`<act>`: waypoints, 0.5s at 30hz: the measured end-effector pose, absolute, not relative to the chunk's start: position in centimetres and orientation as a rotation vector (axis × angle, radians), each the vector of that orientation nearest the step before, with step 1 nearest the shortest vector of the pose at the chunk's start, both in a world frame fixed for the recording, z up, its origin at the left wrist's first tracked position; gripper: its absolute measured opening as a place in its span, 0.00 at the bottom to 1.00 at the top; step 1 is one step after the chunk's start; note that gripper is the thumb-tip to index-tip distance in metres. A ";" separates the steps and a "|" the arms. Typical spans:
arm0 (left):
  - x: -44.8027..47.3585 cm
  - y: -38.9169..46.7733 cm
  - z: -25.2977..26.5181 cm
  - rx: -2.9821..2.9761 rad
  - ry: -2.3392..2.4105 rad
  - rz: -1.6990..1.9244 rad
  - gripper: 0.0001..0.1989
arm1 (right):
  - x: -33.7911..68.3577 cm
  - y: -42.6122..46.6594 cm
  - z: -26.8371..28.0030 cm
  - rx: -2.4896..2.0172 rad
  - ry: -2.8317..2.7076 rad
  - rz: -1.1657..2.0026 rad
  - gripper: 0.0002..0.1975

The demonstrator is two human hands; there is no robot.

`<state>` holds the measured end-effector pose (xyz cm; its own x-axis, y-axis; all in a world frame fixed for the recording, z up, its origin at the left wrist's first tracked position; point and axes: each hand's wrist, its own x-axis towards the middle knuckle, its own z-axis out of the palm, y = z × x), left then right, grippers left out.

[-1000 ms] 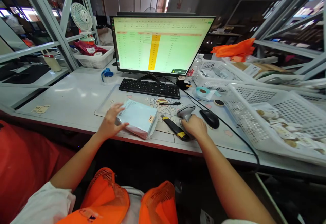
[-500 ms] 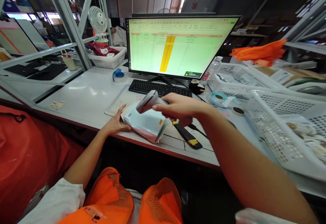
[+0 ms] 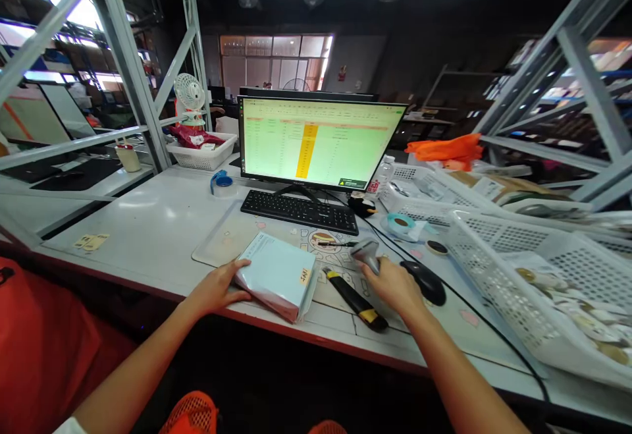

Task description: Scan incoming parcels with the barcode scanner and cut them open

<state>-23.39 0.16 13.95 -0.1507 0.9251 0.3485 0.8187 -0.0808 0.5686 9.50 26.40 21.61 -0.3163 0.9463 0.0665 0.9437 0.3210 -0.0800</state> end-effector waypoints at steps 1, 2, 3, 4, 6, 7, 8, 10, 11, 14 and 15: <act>-23.3 0.1 13.9 1.923 2.029 1.050 0.36 | 10.2 26.3 20.8 -1.856 -2.436 0.005 0.27; -23.3 0.1 13.9 1.896 2.042 1.060 0.34 | 10.8 26.1 20.2 -1.906 -2.417 -0.014 0.27; -23.2 0.0 13.8 1.863 2.058 1.073 0.33 | 11.1 25.8 20.0 -1.918 -2.412 -0.020 0.27; -23.2 -0.1 13.8 1.826 2.075 1.088 0.32 | 11.2 25.4 20.1 -1.900 -2.414 -0.021 0.26; -23.3 -0.2 13.6 1.748 2.116 1.134 0.31 | 10.6 25.1 21.1 -1.808 -2.404 -0.037 0.28; -23.4 -0.3 13.6 1.712 2.136 1.164 0.30 | 9.9 25.2 21.8 -1.753 -2.388 -0.053 0.30; -23.5 -0.3 13.6 1.680 2.154 1.194 0.30 | 8.8 25.6 22.6 -1.697 -2.379 -0.064 0.31; -23.8 -0.3 13.6 1.625 2.180 1.249 0.30 | 5.9 27.0 23.7 -1.602 -2.398 -0.056 0.30; -24.0 -0.3 13.6 1.607 2.188 1.264 0.30 | 4.2 27.9 23.9 -1.562 -2.437 -0.022 0.29; -24.2 -0.2 13.7 1.586 2.203 1.244 0.31 | -0.8 30.6 23.7 -1.513 -2.552 0.098 0.26; -24.3 -0.2 13.7 1.593 2.203 1.227 0.31 | -2.1 31.2 23.5 -1.510 -2.567 0.120 0.26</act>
<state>-24.26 -0.19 13.69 -0.4206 0.8490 0.3199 0.7189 0.0968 0.6883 -2.12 31.25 23.46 -0.4771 0.8734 0.0977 0.8606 0.4868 -0.1499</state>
